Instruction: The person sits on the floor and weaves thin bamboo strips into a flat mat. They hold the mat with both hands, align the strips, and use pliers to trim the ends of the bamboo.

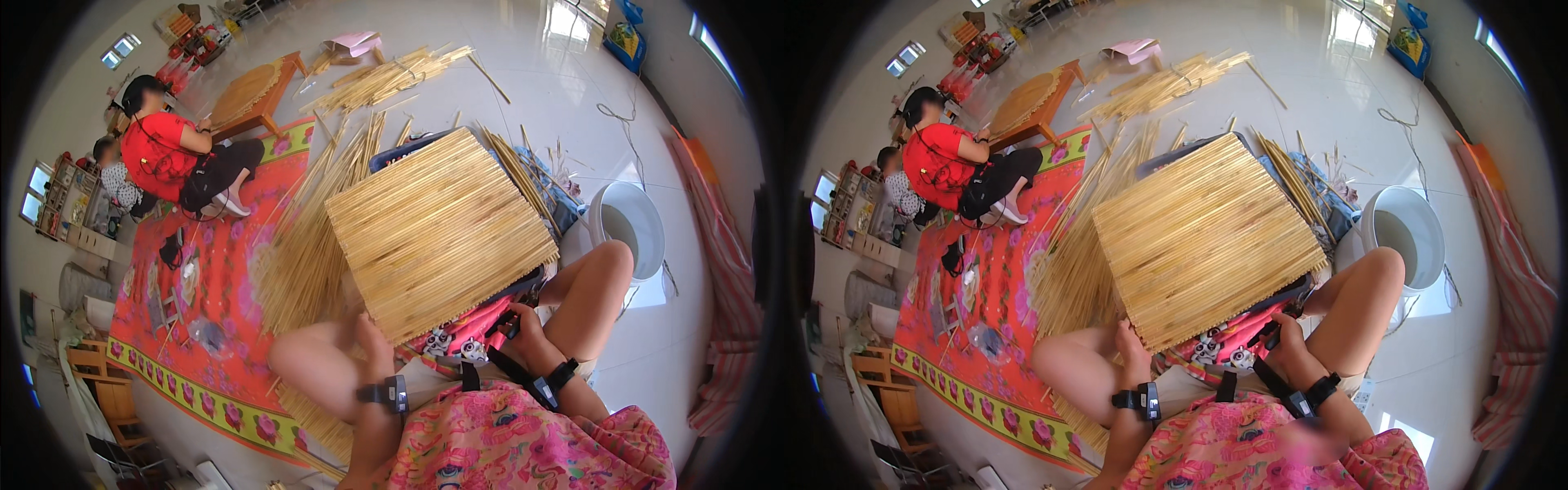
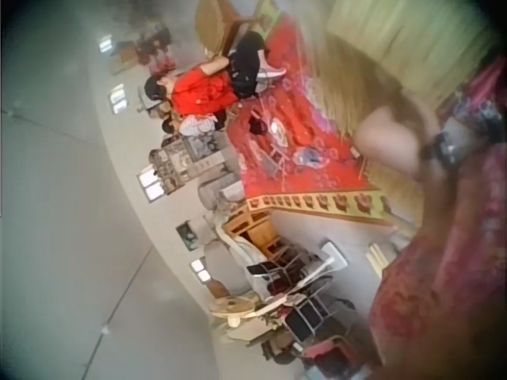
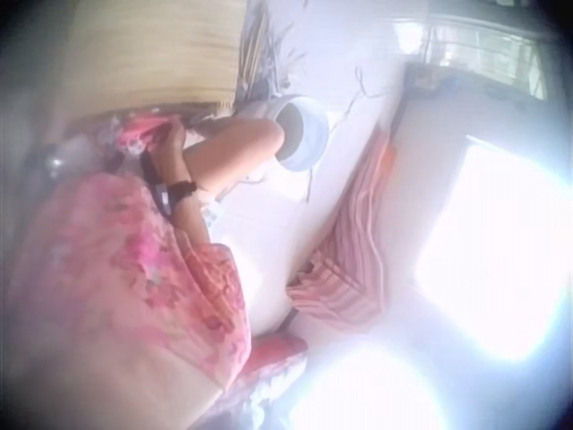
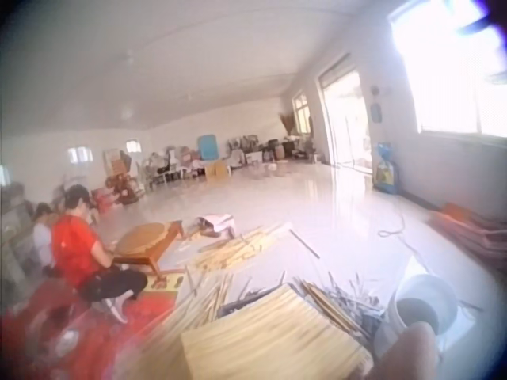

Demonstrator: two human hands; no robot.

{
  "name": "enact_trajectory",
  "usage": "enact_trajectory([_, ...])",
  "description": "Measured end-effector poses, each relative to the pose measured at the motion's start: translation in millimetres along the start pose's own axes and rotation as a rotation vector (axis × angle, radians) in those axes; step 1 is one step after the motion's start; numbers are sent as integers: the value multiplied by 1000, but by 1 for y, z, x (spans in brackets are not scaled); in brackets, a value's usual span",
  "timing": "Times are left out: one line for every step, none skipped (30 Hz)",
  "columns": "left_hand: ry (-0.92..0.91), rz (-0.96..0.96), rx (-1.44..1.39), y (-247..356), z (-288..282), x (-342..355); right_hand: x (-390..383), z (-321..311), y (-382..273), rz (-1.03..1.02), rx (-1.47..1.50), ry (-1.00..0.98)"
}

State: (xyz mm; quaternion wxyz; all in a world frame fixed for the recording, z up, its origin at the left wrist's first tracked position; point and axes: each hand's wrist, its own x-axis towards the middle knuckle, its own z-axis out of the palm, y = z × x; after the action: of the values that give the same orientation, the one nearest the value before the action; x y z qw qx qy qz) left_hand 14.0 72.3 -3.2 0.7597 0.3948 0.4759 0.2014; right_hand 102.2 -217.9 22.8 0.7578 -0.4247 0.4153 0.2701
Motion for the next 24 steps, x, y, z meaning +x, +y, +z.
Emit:
enact_trajectory([-18,-51,-120,9,5,-9,-1,1,-1,-7,-7,1])
enact_trajectory([5,-35,-129,7,1,-8,0,2,0,-14,-15,1])
enact_trajectory([26,-20,-137,3,-4,-4,2,2,2,-21,-22,1])
enact_trajectory([47,-5,-144,-1,-8,1,7,-2,4,-19,-27,-5])
enact_trajectory([56,-10,-123,-10,-18,13,10,-3,5,-13,-34,-5])
enact_trajectory([63,-12,-104,-22,-31,31,12,-2,6,-10,-39,-8])
enact_trajectory([66,-16,-83,-29,-38,40,13,-1,6,-9,-41,-8])
enact_trajectory([73,-27,-35,-28,-33,33,13,-2,5,-11,-43,-3])
enact_trajectory([76,-36,14,-23,-25,20,11,-2,4,-16,-41,2])
enact_trajectory([77,-45,65,-19,-16,12,9,-2,4,-21,-37,8])
enact_trajectory([5,-37,66,-25,-21,14,14,-3,6,-19,-60,18])
enact_trajectory([-69,-33,67,-37,-38,24,14,1,6,-20,-63,1])
enact_trajectory([-72,-58,118,-37,-41,26,15,2,7,-25,-56,-10])
enact_trajectory([-82,-86,172,-38,-41,26,23,-3,10,-44,-64,-20])
enact_trajectory([-89,-111,224,-37,-41,26,24,-3,11,-58,-77,-33])
enact_trajectory([-108,-119,200,-36,-39,26,25,-5,12,-53,-74,-7])
enact_trajectory([-118,-122,173,-32,-38,27,25,-2,13,-74,-81,29])
enact_trajectory([-98,-92,176,-32,-43,33,18,2,11,-68,-99,17])
enact_trajectory([-76,-62,176,-30,-48,39,10,4,8,-62,-118,5])
enact_trajectory([-52,-28,177,-29,-50,44,10,4,7,-70,-110,-5])
enact_trajectory([-56,0,207,-24,-48,44,13,1,8,-75,-101,-14])
enact_trajectory([-59,29,234,-19,-47,42,15,-1,9,-98,-97,6])
enact_trajectory([-56,62,261,-13,-47,39,13,0,9,-100,-91,3])
enact_trajectory([-17,91,320,-11,-47,38,12,1,6,-101,-85,0])
